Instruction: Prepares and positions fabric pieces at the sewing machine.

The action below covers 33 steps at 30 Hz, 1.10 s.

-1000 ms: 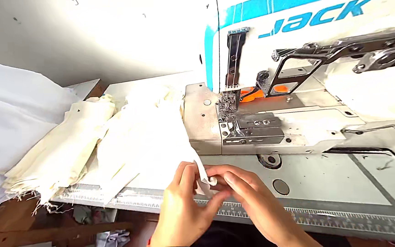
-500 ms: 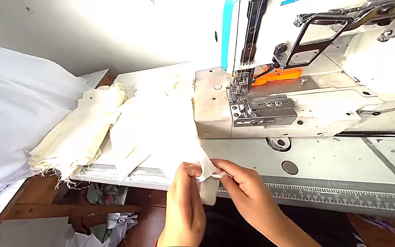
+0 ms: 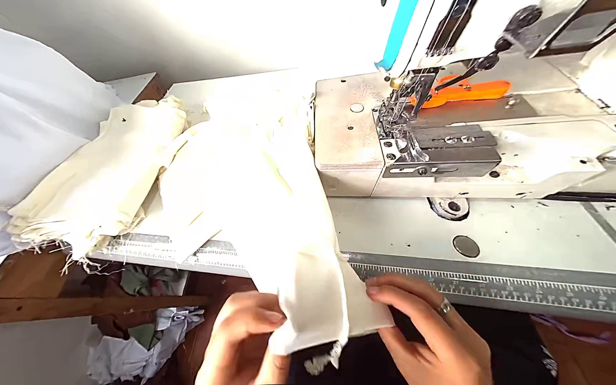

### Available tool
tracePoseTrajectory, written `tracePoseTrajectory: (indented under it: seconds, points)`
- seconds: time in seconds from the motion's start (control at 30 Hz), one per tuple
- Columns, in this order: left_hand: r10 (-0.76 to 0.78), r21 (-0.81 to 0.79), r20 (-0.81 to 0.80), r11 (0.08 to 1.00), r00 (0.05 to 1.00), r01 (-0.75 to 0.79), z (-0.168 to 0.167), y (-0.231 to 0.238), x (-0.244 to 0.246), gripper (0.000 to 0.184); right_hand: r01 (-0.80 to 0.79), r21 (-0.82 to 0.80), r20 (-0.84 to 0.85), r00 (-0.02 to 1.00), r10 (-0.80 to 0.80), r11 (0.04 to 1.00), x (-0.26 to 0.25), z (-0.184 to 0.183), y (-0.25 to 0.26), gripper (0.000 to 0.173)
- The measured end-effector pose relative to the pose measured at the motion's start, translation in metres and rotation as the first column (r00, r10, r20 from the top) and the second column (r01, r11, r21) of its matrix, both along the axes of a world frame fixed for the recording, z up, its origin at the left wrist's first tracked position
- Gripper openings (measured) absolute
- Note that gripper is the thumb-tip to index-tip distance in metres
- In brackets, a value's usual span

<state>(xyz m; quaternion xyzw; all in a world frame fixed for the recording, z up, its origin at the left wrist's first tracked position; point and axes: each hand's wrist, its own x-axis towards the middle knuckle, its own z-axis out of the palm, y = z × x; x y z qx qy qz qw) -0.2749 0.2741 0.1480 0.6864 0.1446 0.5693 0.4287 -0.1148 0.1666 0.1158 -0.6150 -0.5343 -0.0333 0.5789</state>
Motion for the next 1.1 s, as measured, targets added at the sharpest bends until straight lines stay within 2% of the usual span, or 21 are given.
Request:
tracePoseTrajectory:
  seconds: [0.03,0.1,0.13,0.17,0.2,0.23,0.27,0.3,0.33,0.37,0.4,0.5,0.53,0.67,0.77,0.87,0.93,1.0,1.1]
  points:
    - [-0.102,-0.191,0.122,0.974,0.987,0.124,-0.004,-0.005,0.001,0.015,0.030,-0.001,0.000,1.000,-0.030,1.000,0.000,-0.009,0.001,0.008]
    - [-0.164,-0.484,0.343,0.813,0.925,0.324,-0.009,-0.014,0.001,0.014,0.069,0.019,-0.030,0.997,-0.069,0.997,0.003,-0.023,0.002,0.008]
    - [-0.163,-0.542,0.367,0.762,0.916,0.353,-0.011,-0.017,-0.001,0.014,0.073,0.036,-0.086,0.994,-0.069,0.997,0.004,-0.027,0.002,0.010]
    - [-0.181,-0.526,0.317,0.783,0.931,0.332,-0.014,-0.017,-0.004,0.013,0.058,0.064,-0.190,0.981,-0.044,0.996,0.005,-0.029,0.001,0.013]
    - [-0.208,-0.435,0.191,0.858,0.959,0.272,-0.017,-0.015,-0.008,0.014,0.023,0.098,-0.333,0.943,0.011,0.995,0.005,-0.025,0.001,0.016]
    - [-0.198,-0.270,0.000,0.944,0.980,0.191,-0.021,-0.011,-0.014,0.013,-0.030,0.142,-0.497,0.862,0.097,0.989,0.004,-0.019,0.001,0.016]
    - [-0.129,-0.063,-0.192,0.991,0.973,0.119,-0.022,-0.008,-0.020,0.010,-0.077,0.206,-0.655,0.729,0.196,0.975,0.002,-0.011,0.001,0.013]
    - [-0.058,0.104,-0.306,0.990,0.950,0.094,-0.023,-0.005,-0.023,0.009,-0.118,0.275,-0.771,0.566,0.292,0.954,0.000,-0.004,0.002,0.011]
    - [-0.032,0.186,-0.355,0.977,0.934,0.104,-0.022,-0.002,-0.024,0.011,-0.159,0.332,-0.825,0.428,0.368,0.930,0.000,0.002,0.001,0.011]
    - [-0.041,0.203,-0.378,0.971,0.925,0.126,-0.021,0.000,-0.024,0.013,-0.208,0.368,-0.830,0.365,0.421,0.906,0.002,0.004,0.002,0.012]
    - [-0.073,0.182,-0.384,0.971,0.921,0.153,-0.019,0.003,-0.024,0.014,-0.264,0.363,-0.804,0.396,0.444,0.894,0.007,0.004,0.002,0.013]
    - [-0.232,0.022,-0.324,0.967,0.917,0.253,-0.011,0.013,-0.022,0.015,-0.369,0.211,-0.579,0.699,0.420,0.905,0.031,-0.004,0.004,0.017]
    - [-0.276,-0.032,-0.297,0.960,0.914,0.279,-0.009,0.016,-0.022,0.016,-0.372,0.180,-0.514,0.754,0.409,0.911,0.037,-0.004,0.005,0.017]
    - [-0.346,-0.154,-0.182,0.934,0.920,0.321,-0.006,0.024,-0.018,0.022,-0.376,0.154,-0.423,0.811,0.405,0.914,0.042,-0.002,0.006,0.017]
    - [-0.357,-0.114,-0.182,0.933,0.916,0.341,-0.006,0.030,-0.019,0.021,-0.371,0.114,-0.307,0.869,0.387,0.922,0.042,-0.002,0.008,0.016]
    - [-0.271,0.012,-0.257,0.959,0.928,0.283,-0.009,0.032,-0.022,0.017,-0.375,0.089,-0.205,0.900,0.386,0.923,0.043,-0.006,0.008,0.018]
    - [-0.112,0.164,-0.363,0.970,0.925,0.181,-0.009,0.029,-0.023,0.019,-0.323,0.041,-0.144,0.934,0.325,0.946,0.042,-0.011,0.007,0.026]
    - [0.109,0.342,-0.442,0.938,0.890,0.055,-0.013,0.024,-0.022,0.022,-0.217,-0.003,-0.059,0.975,0.216,0.976,0.039,-0.013,0.007,0.026]
    - [0.276,0.456,-0.432,0.888,0.859,-0.056,-0.019,0.015,-0.020,0.015,-0.113,-0.008,0.019,0.993,0.114,0.994,0.032,-0.012,0.009,0.023]
